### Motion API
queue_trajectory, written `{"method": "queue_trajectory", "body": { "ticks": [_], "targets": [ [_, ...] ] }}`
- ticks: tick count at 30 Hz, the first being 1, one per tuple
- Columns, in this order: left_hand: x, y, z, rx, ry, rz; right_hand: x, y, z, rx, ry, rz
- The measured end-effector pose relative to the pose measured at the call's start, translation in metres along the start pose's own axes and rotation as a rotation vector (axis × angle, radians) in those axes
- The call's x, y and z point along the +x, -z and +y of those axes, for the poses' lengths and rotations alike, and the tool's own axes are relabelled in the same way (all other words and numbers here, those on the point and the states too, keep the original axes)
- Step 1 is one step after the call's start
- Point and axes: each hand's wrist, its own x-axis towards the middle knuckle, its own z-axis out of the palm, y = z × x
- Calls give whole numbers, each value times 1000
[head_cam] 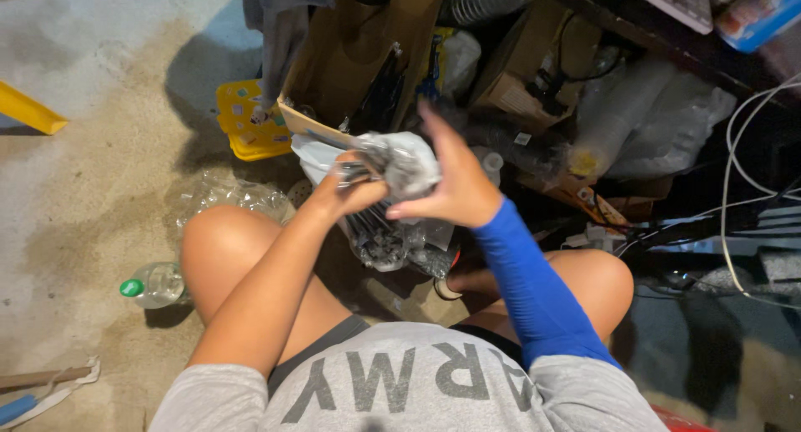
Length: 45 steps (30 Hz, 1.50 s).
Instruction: The person sits on the floor and sorts through a cardboard box, removing plastic-wrapped metal rods and stacks of plastic cups. They unwrap the rods, inspect them, and place them back into the box, then handle the cups and return them to the box.
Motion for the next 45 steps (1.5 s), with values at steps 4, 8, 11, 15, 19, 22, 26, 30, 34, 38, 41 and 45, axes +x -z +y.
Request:
{"method": "queue_trajectory", "body": {
  "ticks": [4,8,11,15,19,22,26,30,34,38,41,45],
  "targets": [
    [-20,6,16,-332,-151,-138,22,-28,-23,409,-213,-142],
    [-40,17,25,-324,-379,-138,24,-40,-4,557,-155,-214],
    [-55,28,38,-259,-317,-105,13,-23,7,257,-90,-8],
    [-66,46,56,-630,-290,-51,-25,21,-6,653,-294,522],
    [-71,58,63,-1001,-236,-32,-58,35,-26,1060,-389,745],
    [-76,58,66,-1145,-224,-8,-61,31,-29,1191,-443,820],
    [-81,58,71,-1234,-280,66,-54,34,-29,1344,-473,869],
    [-82,63,72,-1200,-306,124,-55,54,-36,1337,-368,848],
    [-83,68,74,-1166,-323,148,-46,63,-32,1404,-344,836],
    [-88,70,77,-1188,-332,201,-27,44,-9,1513,-416,872],
    [-90,68,78,-1198,-352,256,-16,16,9,1574,-457,878],
    [-89,65,79,-1168,-381,316,-4,-42,14,1601,-524,868]
  ]
}}
